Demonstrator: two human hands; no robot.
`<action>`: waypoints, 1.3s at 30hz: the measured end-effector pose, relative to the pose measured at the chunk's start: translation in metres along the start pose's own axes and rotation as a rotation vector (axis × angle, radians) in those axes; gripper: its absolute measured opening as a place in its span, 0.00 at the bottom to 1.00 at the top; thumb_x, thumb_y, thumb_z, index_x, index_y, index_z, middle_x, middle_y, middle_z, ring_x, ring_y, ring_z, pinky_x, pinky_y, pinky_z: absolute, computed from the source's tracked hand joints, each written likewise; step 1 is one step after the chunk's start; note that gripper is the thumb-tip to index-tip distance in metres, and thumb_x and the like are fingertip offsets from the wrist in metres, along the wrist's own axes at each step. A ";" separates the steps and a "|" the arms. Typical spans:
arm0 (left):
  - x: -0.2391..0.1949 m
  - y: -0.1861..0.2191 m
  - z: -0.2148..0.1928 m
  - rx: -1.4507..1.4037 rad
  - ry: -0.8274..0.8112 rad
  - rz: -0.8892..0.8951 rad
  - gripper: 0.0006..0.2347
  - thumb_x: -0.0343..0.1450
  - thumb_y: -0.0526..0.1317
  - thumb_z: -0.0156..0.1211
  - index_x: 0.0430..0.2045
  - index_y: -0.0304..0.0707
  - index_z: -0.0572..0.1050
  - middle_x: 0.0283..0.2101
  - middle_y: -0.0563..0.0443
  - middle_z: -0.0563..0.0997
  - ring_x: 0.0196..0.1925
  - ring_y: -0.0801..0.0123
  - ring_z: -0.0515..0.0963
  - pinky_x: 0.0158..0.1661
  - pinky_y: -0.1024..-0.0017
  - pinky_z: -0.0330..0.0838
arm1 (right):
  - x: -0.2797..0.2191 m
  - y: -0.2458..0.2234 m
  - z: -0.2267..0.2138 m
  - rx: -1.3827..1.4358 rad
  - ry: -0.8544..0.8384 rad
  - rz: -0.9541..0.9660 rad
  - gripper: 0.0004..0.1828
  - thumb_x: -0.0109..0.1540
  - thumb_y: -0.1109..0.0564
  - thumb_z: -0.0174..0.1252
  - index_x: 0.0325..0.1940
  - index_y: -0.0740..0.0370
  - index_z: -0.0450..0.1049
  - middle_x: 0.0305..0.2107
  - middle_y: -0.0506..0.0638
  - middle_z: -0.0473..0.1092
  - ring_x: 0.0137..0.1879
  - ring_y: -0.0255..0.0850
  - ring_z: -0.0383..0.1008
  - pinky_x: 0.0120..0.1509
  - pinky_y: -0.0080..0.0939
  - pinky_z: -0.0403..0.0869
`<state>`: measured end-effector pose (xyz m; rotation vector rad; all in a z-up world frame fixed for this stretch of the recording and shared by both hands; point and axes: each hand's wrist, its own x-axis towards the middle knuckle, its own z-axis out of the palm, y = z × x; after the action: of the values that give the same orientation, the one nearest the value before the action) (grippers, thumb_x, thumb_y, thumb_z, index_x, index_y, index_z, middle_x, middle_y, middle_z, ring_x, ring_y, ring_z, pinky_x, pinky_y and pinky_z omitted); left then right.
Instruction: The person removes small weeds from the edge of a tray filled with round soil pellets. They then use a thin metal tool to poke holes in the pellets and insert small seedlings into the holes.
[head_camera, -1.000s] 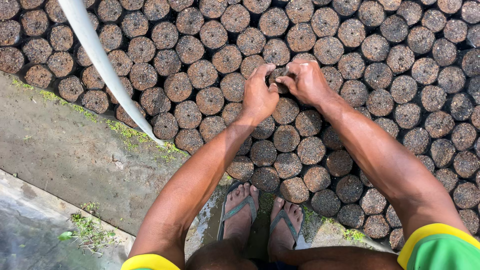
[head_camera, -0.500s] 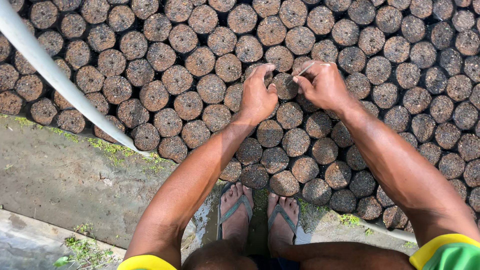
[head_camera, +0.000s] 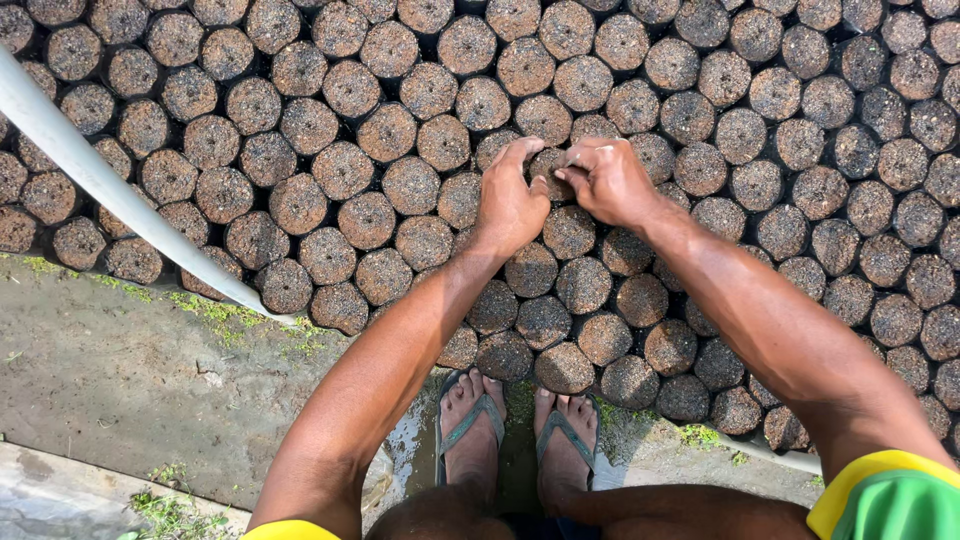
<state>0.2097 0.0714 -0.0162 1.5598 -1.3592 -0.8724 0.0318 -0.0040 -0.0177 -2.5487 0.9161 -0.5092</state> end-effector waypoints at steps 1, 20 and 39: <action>-0.001 0.000 0.001 0.000 -0.005 -0.006 0.19 0.66 0.26 0.57 0.53 0.25 0.72 0.56 0.36 0.77 0.61 0.52 0.77 0.63 0.62 0.69 | 0.000 0.001 0.002 -0.036 -0.039 0.052 0.08 0.62 0.61 0.68 0.33 0.68 0.77 0.27 0.55 0.74 0.31 0.45 0.76 0.35 0.46 0.74; -0.007 0.019 0.044 -0.040 -0.094 0.128 0.19 0.65 0.26 0.59 0.52 0.27 0.73 0.56 0.36 0.78 0.61 0.49 0.77 0.63 0.62 0.69 | -0.055 -0.014 -0.065 0.153 0.059 0.329 0.04 0.65 0.64 0.63 0.42 0.68 0.79 0.30 0.57 0.77 0.33 0.40 0.80 0.36 0.41 0.77; -0.008 0.019 0.055 0.000 -0.186 0.066 0.18 0.66 0.25 0.58 0.53 0.26 0.72 0.59 0.36 0.76 0.64 0.51 0.75 0.66 0.63 0.66 | -0.057 0.006 -0.033 -0.001 -0.019 0.165 0.12 0.61 0.61 0.67 0.29 0.71 0.73 0.25 0.60 0.73 0.31 0.52 0.75 0.36 0.52 0.74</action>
<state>0.1509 0.0701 -0.0201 1.4538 -1.5332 -0.9963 -0.0274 0.0214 -0.0039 -2.4472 1.1074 -0.4340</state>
